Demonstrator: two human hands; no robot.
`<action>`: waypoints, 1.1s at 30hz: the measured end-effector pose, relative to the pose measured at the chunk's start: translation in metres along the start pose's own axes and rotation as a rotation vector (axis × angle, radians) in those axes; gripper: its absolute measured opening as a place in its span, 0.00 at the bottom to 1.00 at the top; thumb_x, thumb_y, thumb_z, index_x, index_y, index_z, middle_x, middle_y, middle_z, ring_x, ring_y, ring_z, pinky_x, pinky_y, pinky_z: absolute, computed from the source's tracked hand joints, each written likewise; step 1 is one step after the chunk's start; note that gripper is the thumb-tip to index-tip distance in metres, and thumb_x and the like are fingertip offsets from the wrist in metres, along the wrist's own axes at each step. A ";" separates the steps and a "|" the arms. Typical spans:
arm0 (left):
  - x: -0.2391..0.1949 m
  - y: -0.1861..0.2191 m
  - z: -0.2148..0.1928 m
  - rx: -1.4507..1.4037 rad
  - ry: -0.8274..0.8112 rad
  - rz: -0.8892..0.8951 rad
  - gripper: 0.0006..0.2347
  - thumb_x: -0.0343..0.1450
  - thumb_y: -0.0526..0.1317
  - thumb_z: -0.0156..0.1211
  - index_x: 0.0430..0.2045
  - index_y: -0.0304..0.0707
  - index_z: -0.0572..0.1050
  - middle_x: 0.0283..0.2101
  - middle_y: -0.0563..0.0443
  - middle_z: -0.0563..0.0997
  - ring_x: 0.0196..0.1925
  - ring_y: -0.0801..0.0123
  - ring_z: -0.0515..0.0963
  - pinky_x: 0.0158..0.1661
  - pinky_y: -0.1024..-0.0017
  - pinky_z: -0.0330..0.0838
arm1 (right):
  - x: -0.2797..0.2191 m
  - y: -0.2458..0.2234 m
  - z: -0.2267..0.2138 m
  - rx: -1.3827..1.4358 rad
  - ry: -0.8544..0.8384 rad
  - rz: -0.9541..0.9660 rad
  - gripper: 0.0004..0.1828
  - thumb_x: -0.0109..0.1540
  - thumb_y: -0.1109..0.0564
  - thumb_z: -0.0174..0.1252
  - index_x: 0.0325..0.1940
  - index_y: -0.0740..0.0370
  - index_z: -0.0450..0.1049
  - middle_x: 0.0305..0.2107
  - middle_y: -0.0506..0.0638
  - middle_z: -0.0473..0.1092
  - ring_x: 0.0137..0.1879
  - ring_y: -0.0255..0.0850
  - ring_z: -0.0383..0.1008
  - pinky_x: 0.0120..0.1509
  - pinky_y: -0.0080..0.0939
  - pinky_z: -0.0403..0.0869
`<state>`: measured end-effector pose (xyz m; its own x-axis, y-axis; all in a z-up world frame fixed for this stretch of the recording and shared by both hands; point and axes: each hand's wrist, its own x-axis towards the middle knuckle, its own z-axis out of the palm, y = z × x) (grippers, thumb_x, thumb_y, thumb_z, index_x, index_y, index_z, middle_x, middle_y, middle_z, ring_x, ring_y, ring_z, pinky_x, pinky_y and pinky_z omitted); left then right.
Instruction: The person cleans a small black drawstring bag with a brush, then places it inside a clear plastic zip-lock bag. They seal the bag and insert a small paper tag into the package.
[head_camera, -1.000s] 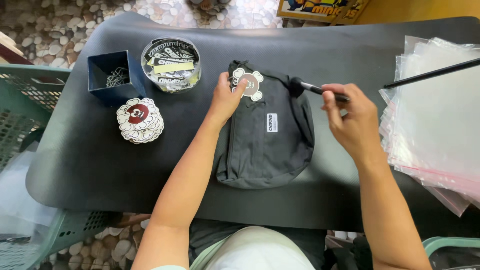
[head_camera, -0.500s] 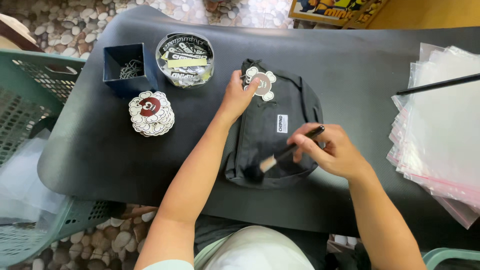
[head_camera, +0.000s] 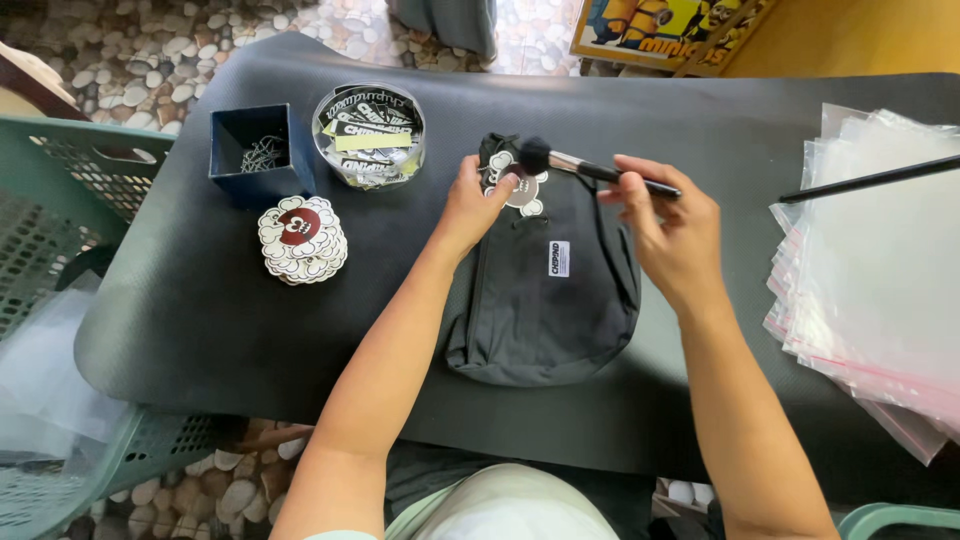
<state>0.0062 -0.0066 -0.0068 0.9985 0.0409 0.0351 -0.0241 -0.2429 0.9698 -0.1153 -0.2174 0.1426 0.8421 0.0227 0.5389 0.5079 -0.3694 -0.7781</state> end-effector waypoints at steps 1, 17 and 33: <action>0.001 0.001 -0.001 0.001 -0.001 0.001 0.25 0.67 0.51 0.68 0.53 0.37 0.70 0.45 0.29 0.82 0.54 0.39 0.81 0.52 0.49 0.76 | 0.003 0.003 0.007 0.000 0.001 0.000 0.11 0.75 0.63 0.51 0.58 0.69 0.75 0.37 0.62 0.77 0.45 0.50 0.82 0.43 0.39 0.78; -0.001 -0.003 -0.005 -0.047 -0.025 0.030 0.23 0.68 0.49 0.68 0.52 0.36 0.69 0.42 0.33 0.84 0.51 0.44 0.83 0.47 0.53 0.78 | -0.020 -0.016 -0.009 -0.260 -0.087 -0.083 0.09 0.74 0.58 0.54 0.46 0.61 0.79 0.24 0.50 0.75 0.32 0.47 0.79 0.45 0.41 0.74; 0.005 -0.011 -0.002 0.011 -0.018 0.021 0.25 0.68 0.51 0.68 0.54 0.36 0.68 0.45 0.32 0.83 0.54 0.43 0.82 0.50 0.51 0.77 | -0.063 0.031 -0.068 -0.078 0.060 0.208 0.13 0.78 0.59 0.48 0.50 0.70 0.76 0.27 0.60 0.73 0.30 0.46 0.77 0.45 0.42 0.76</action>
<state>0.0111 -0.0015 -0.0164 0.9985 0.0185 0.0508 -0.0445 -0.2538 0.9662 -0.1651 -0.2932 0.1067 0.9137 -0.1161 0.3895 0.3070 -0.4308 -0.8486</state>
